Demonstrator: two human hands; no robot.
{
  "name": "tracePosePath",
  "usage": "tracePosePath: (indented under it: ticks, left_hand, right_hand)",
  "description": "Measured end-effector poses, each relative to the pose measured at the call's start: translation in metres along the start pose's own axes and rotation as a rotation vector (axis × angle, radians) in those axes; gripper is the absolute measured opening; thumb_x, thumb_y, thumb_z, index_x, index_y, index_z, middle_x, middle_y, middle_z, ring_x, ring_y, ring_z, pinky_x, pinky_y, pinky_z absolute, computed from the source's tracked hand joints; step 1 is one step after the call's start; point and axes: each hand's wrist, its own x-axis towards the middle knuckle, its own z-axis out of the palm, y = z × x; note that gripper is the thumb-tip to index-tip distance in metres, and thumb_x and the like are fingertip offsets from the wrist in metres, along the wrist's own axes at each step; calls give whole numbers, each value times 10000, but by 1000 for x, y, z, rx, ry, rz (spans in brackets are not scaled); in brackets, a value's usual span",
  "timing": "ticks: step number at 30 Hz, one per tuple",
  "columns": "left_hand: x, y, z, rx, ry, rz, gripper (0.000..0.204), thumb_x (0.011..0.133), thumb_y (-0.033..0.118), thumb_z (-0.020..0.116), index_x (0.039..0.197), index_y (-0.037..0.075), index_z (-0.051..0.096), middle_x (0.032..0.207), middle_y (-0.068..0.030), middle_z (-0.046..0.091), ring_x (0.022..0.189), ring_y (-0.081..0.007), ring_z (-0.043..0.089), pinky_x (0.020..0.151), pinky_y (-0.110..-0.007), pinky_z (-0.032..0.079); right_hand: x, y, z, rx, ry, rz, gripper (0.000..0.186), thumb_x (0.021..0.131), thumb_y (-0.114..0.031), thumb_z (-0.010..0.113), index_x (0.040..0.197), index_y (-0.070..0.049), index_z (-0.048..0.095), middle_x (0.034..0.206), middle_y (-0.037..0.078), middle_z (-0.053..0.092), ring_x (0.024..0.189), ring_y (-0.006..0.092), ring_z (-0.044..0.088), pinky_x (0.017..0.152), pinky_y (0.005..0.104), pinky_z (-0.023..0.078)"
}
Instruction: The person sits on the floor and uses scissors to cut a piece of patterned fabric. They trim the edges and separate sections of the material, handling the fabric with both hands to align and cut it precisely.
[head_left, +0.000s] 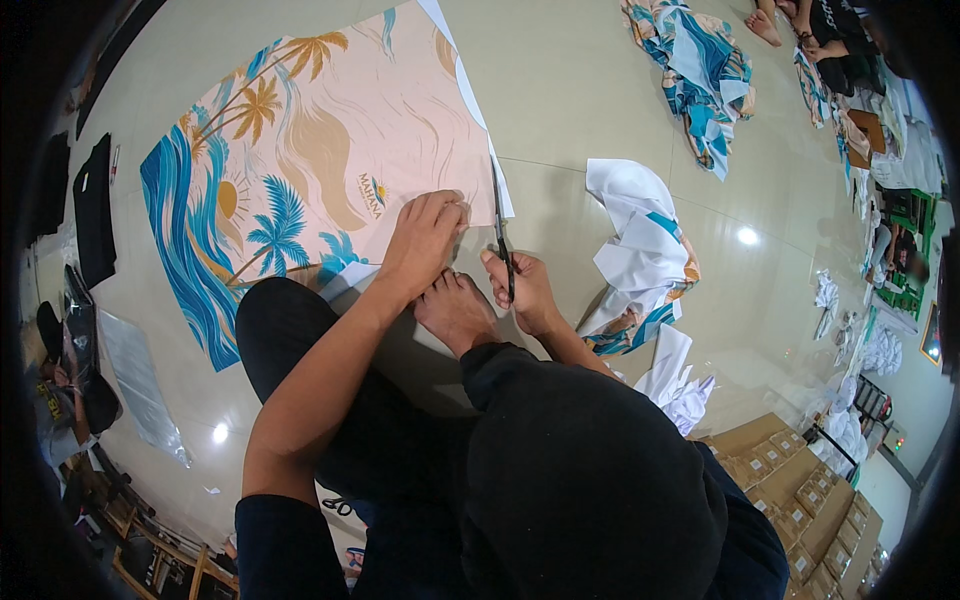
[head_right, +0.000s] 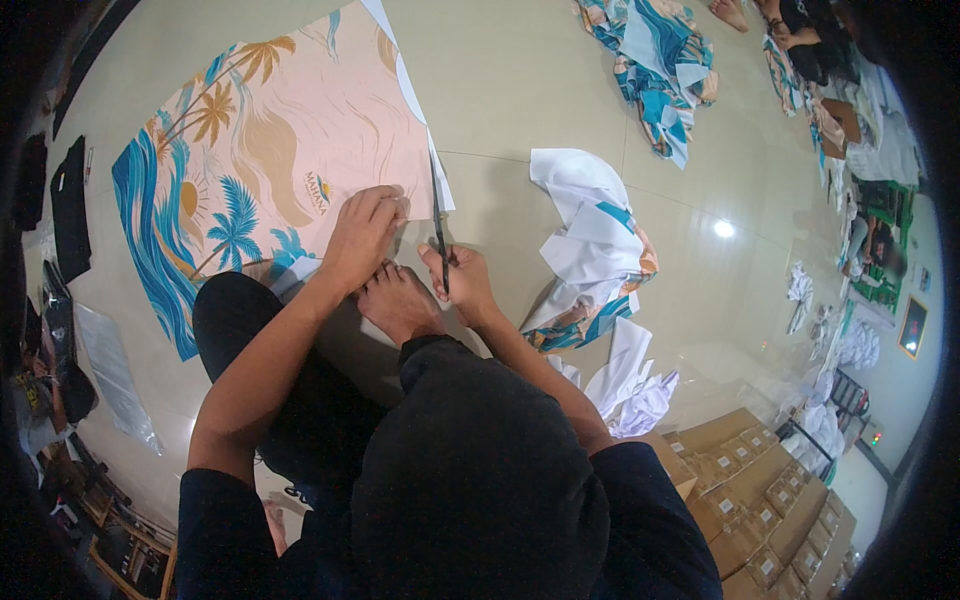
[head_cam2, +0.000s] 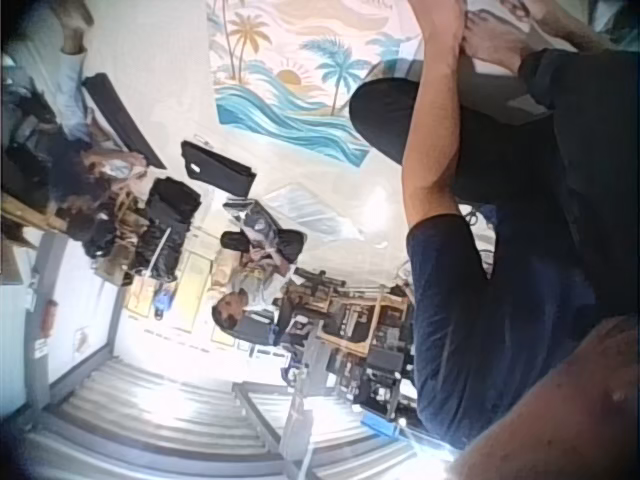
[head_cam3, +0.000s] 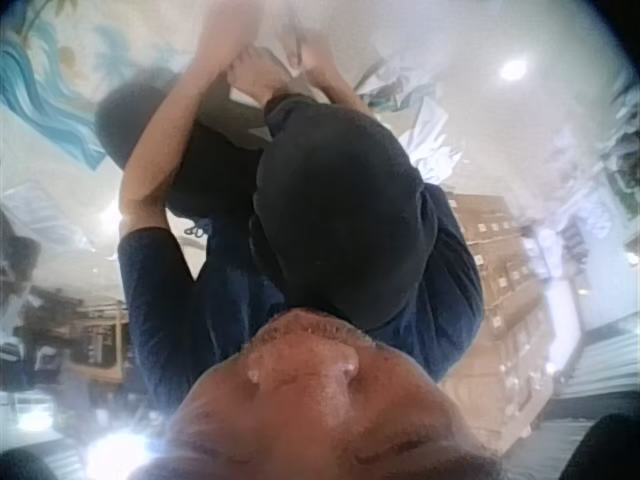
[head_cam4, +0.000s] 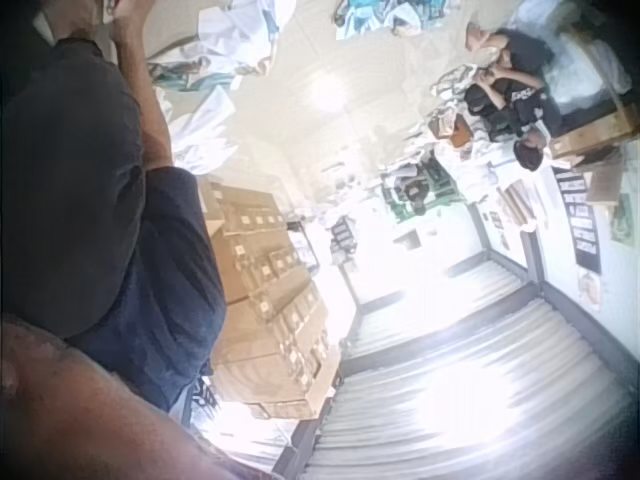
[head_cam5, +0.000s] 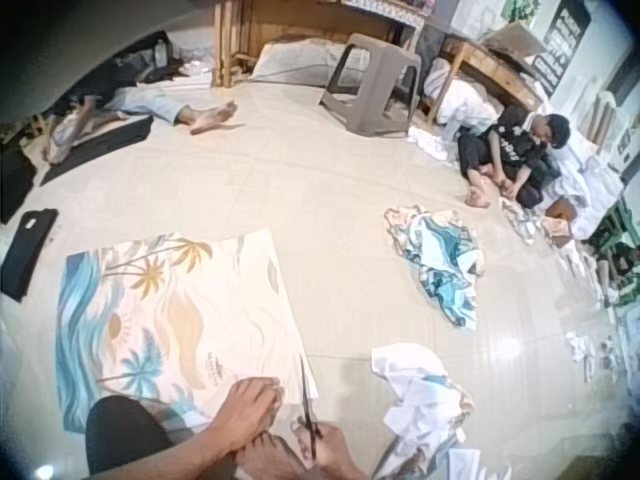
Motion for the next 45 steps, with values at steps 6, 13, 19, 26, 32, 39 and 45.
tracePosePath:
  ticks: [6, 13, 19, 26, 32, 39, 45]
  left_hand:
    - [0, 0, 1, 3, 19, 8, 182, 988, 87, 705, 1156, 52, 644, 1415, -144, 635, 1318, -384, 582, 1115, -513, 452]
    - [0, 1, 0, -11, 15, -5, 175, 990, 84, 701, 1153, 54, 644, 1410, -140, 636, 1317, -384, 580, 1113, -511, 452]
    - [0, 0, -2, -38, 8, -1, 185, 994, 85, 695, 1169, 51, 645, 1400, -134, 633, 1307, -385, 578, 1105, -507, 454]
    - [0, 1, -5, -68, 15, 8, 198, 995, 67, 681, 1189, 44, 650, 1390, -139, 638, 1297, -388, 584, 1094, -502, 462]
    - [1, 0, -5, -79, 36, 21, 188, 986, 44, 684, 1172, 41, 655, 1377, -144, 651, 1281, -393, 600, 1085, -498, 476]
    - [1, 0, -6, -89, 33, 21, 186, 988, 42, 685, 1171, 40, 650, 1376, -145, 651, 1288, -393, 600, 1096, -500, 475]
    - [0, 0, -5, -87, 22, 13, 184, 991, 47, 685, 1171, 37, 644, 1380, -147, 648, 1291, -392, 599, 1102, -503, 471]
  right_hand:
    - [-2, 2, -2, -9, -12, -17, 366, 1035, -325, 828, 839, -98, 618, 649, -35, 554, 496, 55, 469, 465, 250, 356]
    - [-3, 4, -3, -21, -10, -11, 362, 1028, -338, 831, 865, -82, 634, 656, -29, 556, 499, 58, 470, 467, 248, 358]
    - [3, -9, 4, -4, -1, -29, 377, 1023, -368, 826, 869, -81, 635, 654, -34, 545, 501, 56, 466, 463, 242, 345]
    - [18, -14, 5, 4, -20, -47, 353, 1026, -340, 827, 871, -86, 637, 657, -43, 541, 502, 46, 459, 461, 236, 344]
    - [21, -14, 7, 34, -16, -39, 349, 1023, -337, 835, 870, -92, 639, 670, -44, 557, 507, 43, 470, 459, 228, 352]
    - [20, -15, 8, 55, -8, -24, 354, 1013, -341, 850, 870, -92, 643, 674, -42, 564, 506, 43, 478, 454, 228, 355]
    - [19, -12, 9, 48, -4, -32, 352, 1020, -321, 848, 862, -89, 635, 669, -29, 570, 502, 52, 482, 447, 237, 356]
